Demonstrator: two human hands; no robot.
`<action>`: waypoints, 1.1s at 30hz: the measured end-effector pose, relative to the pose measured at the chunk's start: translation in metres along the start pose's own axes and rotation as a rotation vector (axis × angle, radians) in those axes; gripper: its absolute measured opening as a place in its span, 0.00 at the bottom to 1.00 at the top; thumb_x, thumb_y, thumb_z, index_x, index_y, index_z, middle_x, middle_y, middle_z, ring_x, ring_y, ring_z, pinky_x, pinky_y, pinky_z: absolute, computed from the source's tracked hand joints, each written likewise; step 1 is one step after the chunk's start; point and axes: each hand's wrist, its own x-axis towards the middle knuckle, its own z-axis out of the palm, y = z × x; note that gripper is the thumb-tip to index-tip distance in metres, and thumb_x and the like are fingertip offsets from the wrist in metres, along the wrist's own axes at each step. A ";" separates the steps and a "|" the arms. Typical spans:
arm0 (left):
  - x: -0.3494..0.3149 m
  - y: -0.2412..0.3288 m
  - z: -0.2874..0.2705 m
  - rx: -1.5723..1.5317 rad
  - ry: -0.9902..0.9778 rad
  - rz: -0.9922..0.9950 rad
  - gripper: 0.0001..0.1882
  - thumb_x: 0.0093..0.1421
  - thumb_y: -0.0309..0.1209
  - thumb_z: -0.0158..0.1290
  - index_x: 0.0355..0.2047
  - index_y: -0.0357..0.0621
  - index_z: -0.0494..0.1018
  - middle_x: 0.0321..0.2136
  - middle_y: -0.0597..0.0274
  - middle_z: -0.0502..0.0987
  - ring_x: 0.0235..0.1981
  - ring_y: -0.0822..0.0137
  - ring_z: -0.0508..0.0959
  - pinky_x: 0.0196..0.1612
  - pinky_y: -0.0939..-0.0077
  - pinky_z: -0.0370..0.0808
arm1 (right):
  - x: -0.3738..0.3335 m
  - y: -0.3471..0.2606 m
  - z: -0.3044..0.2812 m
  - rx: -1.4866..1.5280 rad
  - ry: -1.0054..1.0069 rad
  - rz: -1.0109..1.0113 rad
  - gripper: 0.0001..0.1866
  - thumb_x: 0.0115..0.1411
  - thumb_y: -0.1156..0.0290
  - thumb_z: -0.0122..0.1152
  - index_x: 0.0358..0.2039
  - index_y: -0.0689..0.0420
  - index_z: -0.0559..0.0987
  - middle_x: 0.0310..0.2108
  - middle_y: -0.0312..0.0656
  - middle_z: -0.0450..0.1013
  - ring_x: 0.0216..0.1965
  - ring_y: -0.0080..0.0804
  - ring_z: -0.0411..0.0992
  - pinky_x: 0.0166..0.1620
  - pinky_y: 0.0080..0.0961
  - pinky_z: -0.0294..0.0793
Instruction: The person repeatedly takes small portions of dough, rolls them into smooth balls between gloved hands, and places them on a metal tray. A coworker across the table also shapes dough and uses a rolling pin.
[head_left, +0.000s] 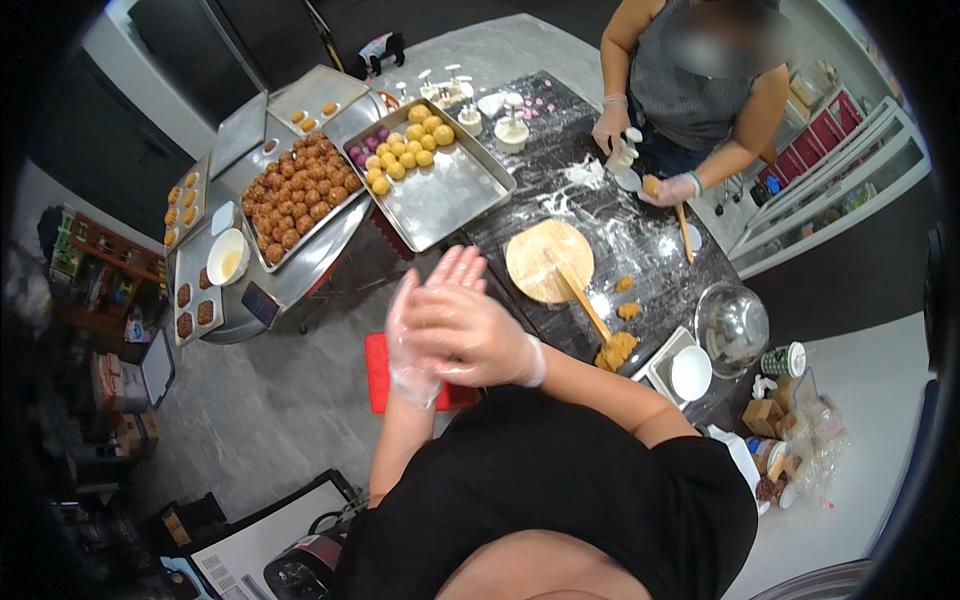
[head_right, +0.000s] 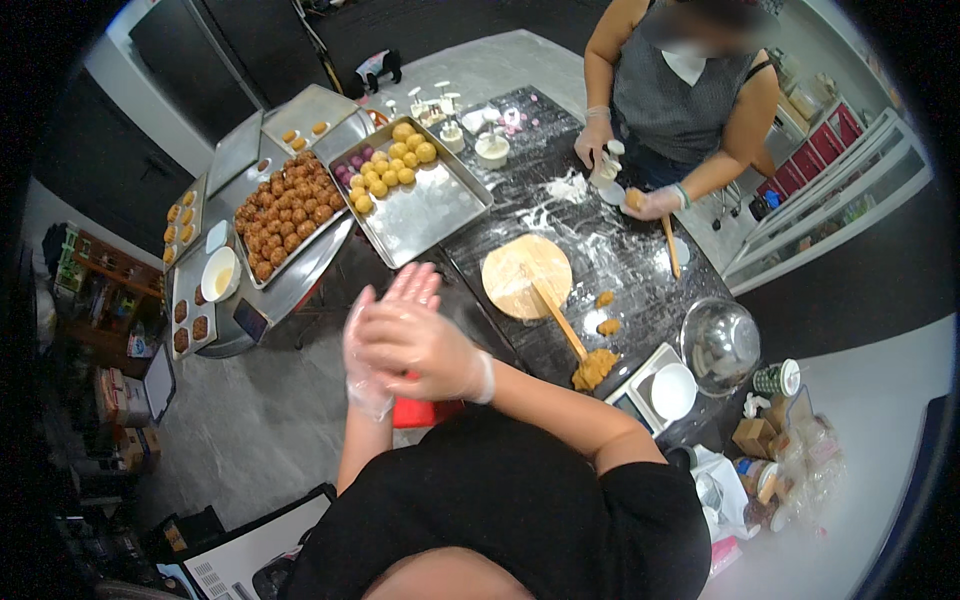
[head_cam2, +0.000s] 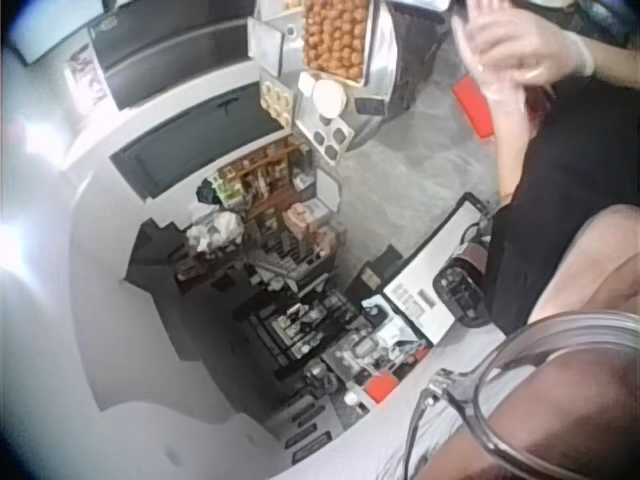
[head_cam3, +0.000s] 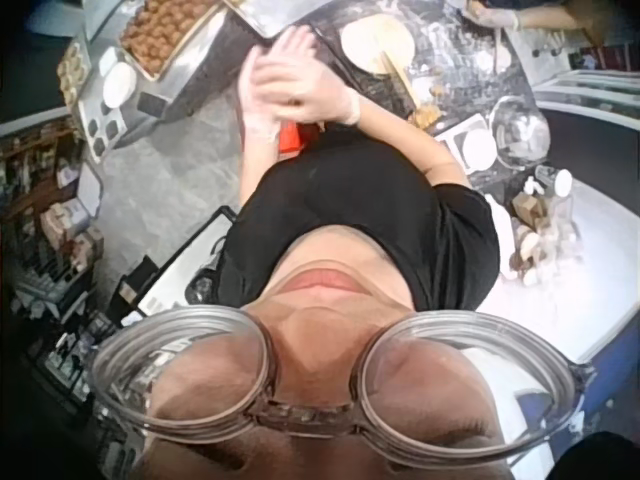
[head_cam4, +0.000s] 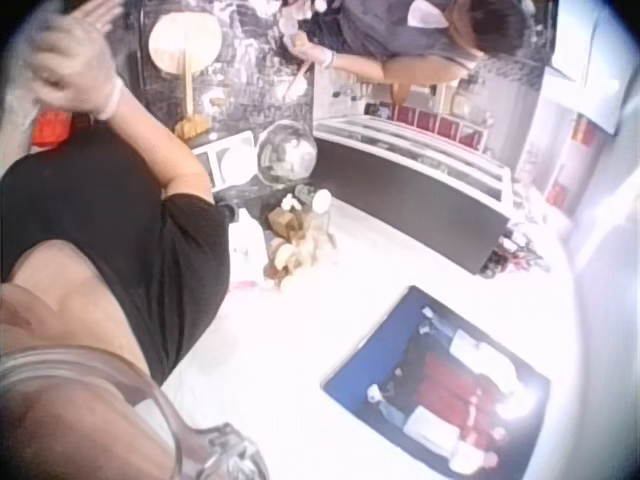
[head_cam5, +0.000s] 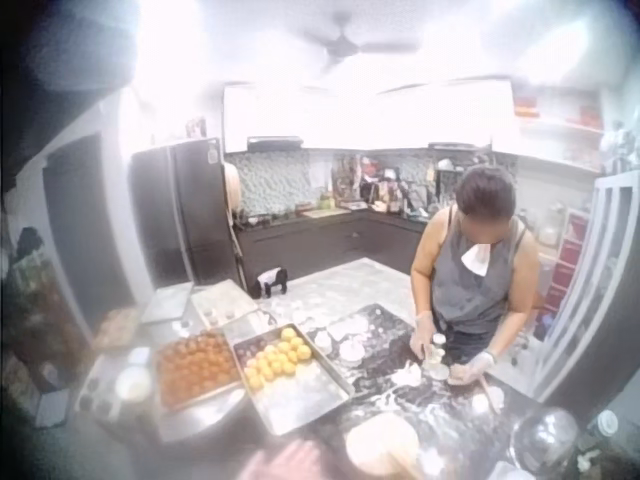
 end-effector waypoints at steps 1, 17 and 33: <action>0.002 -0.011 -0.007 0.018 -0.045 -0.036 0.40 0.71 0.56 0.29 0.71 0.37 0.45 0.71 0.42 0.47 0.73 0.53 0.48 0.74 0.59 0.45 | 0.008 -0.006 0.005 0.005 -0.022 -0.045 0.18 0.50 0.66 0.68 0.41 0.56 0.81 0.46 0.47 0.76 0.50 0.48 0.75 0.55 0.44 0.71; -0.015 -0.013 0.003 0.127 0.074 0.050 0.36 0.72 0.49 0.33 0.71 0.36 0.48 0.71 0.43 0.49 0.73 0.52 0.49 0.73 0.56 0.46 | -0.018 0.000 -0.021 0.023 -0.040 0.130 0.17 0.45 0.72 0.69 0.39 0.55 0.83 0.45 0.46 0.77 0.51 0.46 0.75 0.57 0.41 0.71; 0.033 -0.035 0.007 0.220 0.445 -0.076 0.34 0.73 0.48 0.28 0.70 0.34 0.48 0.70 0.45 0.52 0.71 0.54 0.55 0.72 0.60 0.51 | -0.037 0.044 -0.047 0.047 0.088 0.285 0.15 0.49 0.71 0.66 0.39 0.57 0.82 0.44 0.47 0.77 0.47 0.44 0.76 0.52 0.40 0.73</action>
